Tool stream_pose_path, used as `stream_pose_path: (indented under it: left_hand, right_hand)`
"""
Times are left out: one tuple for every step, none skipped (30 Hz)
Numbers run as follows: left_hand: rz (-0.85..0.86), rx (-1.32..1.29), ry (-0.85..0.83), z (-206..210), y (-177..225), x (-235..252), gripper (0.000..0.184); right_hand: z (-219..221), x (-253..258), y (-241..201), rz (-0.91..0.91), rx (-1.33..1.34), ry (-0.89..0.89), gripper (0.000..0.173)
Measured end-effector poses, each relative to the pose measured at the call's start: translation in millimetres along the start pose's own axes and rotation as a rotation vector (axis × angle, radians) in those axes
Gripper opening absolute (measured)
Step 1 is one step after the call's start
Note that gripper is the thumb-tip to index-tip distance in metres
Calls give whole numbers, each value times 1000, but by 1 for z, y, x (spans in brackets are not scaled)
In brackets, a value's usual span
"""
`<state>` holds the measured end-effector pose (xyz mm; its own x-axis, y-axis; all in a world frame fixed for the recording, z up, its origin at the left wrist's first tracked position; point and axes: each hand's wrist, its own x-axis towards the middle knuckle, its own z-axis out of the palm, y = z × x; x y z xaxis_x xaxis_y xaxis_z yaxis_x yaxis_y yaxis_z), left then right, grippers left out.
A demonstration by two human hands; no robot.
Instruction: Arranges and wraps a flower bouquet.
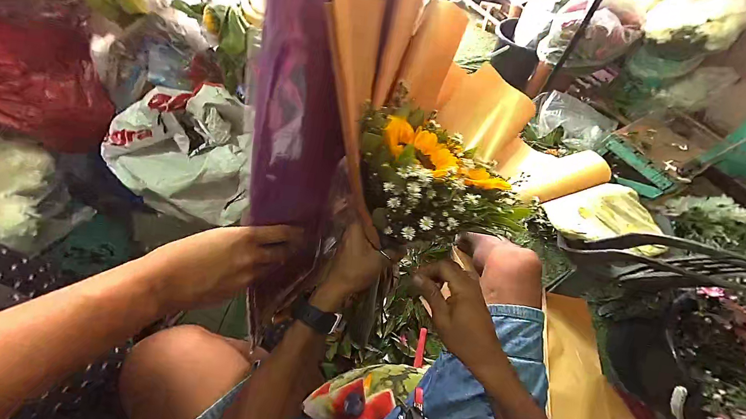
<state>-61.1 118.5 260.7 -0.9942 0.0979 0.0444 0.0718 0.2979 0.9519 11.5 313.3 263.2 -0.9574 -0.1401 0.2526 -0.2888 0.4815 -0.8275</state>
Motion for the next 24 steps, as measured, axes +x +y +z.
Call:
stream_pose_path:
  left_hand:
    - [25,-46,-14,2,3,-2,61]
    - [33,-73,-31,5,5,-3,60]
    - [25,-98,-49,8,6,-5,61]
    - [15,-114,-62,10,7,-6,62]
    - [6,-123,-73,13,7,-7,63]
    - [2,-133,-76,14,6,-7,63]
    - [4,-150,-79,15,5,-7,62]
    - [-8,-169,-85,16,3,-8,61]
    - [-23,-194,-89,16,3,-8,61]
    - [-32,-222,-92,17,3,-9,61]
    - [-38,-237,-97,17,3,-9,62]
    - [-39,-245,-104,17,1,-9,66]
    - [-39,-258,-109,18,-1,-9,69]
    - [-46,-269,-110,18,-3,-8,71]
    - [-54,-283,-109,19,-5,-8,72]
    - [-66,-298,-116,19,-6,-8,73]
    - [-75,-321,-123,20,-7,-8,73]
    - [-85,-339,-134,21,-8,-8,73]
    - [-90,-354,-148,22,-7,-8,72]
    - [-95,-361,-163,23,-5,-9,71]
    - [-93,-369,-174,25,-4,-9,69]
    - [-84,-375,-187,27,-5,-8,68]
    - [-75,-383,-198,29,-6,-8,68]
    - [-70,-397,-200,31,-6,-8,67]
  right_hand:
    - [-1,0,10,49,92,21,28]
    - [0,-1,17,95,168,35,27]
    - [2,0,22,140,221,48,27]
    - [5,0,27,174,254,64,28]
    - [8,0,31,195,271,79,28]
    - [12,0,35,204,281,94,29]
    - [15,-1,38,207,291,107,29]
    - [18,-1,40,211,298,113,28]
    - [20,-1,41,220,307,114,28]
    - [21,-1,42,232,324,114,27]
    - [22,-1,42,241,341,117,26]
    - [24,-1,42,244,355,125,26]
    - [25,0,43,246,365,129,27]
    - [27,0,45,246,372,134,28]
    - [29,-1,46,247,376,139,28]
    - [31,-1,47,246,377,149,29]
    - [32,-1,49,245,379,160,28]
    - [33,-2,50,251,384,170,28]
    - [34,-3,52,259,395,174,27]
    - [34,-3,55,266,414,177,26]
    - [34,-4,57,270,437,180,25]
    - [34,-5,58,274,456,181,24]
    - [34,-6,59,280,472,181,23]
    - [34,-7,59,287,490,186,22]
